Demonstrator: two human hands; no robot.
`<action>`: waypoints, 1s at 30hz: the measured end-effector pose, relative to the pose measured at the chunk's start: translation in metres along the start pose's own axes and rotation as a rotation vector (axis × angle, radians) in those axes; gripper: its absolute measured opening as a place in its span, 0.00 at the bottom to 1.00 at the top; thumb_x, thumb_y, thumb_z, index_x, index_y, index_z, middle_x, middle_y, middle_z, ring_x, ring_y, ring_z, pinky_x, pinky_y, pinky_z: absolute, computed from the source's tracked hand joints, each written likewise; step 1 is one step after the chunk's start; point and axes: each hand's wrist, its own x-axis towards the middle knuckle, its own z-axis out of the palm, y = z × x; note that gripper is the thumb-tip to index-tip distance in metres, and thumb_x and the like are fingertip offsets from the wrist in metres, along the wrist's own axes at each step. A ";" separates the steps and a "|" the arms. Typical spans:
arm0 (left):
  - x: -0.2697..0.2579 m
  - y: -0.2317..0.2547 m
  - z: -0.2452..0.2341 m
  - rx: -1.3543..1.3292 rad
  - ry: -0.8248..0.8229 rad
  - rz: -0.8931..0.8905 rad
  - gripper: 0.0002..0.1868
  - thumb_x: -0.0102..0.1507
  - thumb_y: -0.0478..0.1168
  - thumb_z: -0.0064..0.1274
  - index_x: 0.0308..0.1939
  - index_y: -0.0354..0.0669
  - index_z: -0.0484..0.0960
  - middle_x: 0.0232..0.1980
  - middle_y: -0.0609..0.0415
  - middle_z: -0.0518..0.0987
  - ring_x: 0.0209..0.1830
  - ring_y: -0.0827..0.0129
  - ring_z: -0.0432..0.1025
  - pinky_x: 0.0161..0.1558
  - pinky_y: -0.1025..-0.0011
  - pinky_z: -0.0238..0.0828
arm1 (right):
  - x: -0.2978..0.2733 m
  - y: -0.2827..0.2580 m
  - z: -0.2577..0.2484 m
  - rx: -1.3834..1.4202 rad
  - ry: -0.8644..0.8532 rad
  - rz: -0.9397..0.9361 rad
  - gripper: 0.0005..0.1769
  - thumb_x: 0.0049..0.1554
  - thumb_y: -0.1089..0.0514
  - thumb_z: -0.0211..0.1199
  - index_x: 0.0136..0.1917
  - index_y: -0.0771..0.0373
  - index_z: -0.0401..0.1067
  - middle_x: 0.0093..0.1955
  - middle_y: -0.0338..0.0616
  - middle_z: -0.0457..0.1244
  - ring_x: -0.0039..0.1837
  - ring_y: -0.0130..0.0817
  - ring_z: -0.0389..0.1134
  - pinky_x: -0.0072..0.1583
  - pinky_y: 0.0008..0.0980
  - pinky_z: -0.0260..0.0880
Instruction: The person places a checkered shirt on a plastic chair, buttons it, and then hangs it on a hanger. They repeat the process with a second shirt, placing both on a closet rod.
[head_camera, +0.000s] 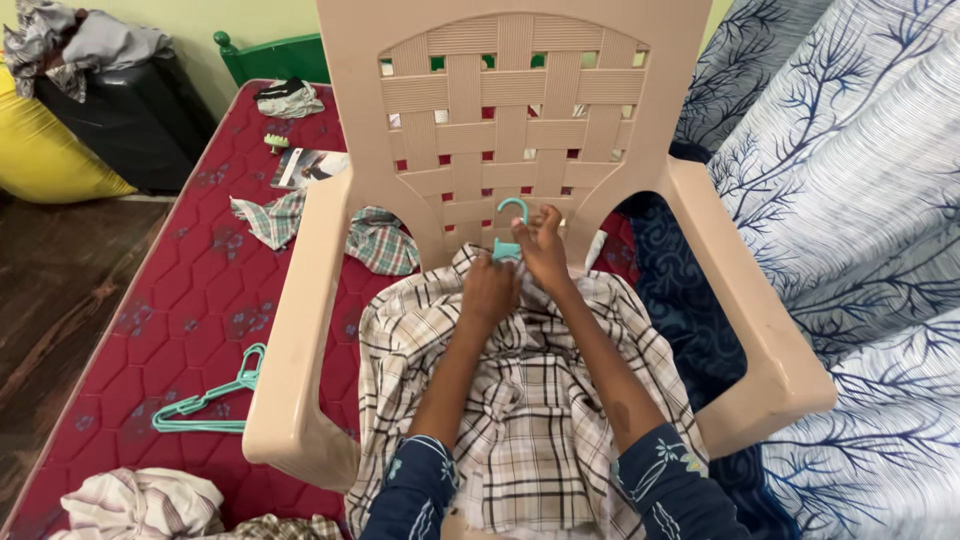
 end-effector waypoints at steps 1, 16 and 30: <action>-0.001 0.002 0.003 0.028 -0.023 0.044 0.10 0.63 0.45 0.52 0.40 0.41 0.77 0.36 0.46 0.81 0.48 0.51 0.74 0.53 0.54 0.72 | 0.002 -0.001 0.002 0.060 -0.056 0.187 0.37 0.65 0.42 0.62 0.73 0.62 0.47 0.43 0.54 0.64 0.42 0.43 0.66 0.50 0.40 0.66; 0.008 0.106 -0.183 -0.146 0.124 0.253 0.19 0.67 0.52 0.55 0.53 0.45 0.76 0.46 0.46 0.80 0.41 0.55 0.79 0.41 0.57 0.75 | 0.021 -0.238 -0.053 0.503 -0.287 0.006 0.18 0.68 0.49 0.56 0.43 0.63 0.73 0.35 0.35 0.63 0.36 0.22 0.60 0.41 0.23 0.61; -0.057 0.212 -0.365 0.298 0.664 0.298 0.16 0.62 0.48 0.51 0.43 0.38 0.76 0.43 0.44 0.80 0.49 0.54 0.77 0.53 0.59 0.72 | -0.084 -0.466 -0.191 0.566 -0.169 -0.256 0.22 0.67 0.41 0.55 0.40 0.60 0.68 0.27 0.29 0.53 0.28 0.19 0.50 0.33 0.23 0.50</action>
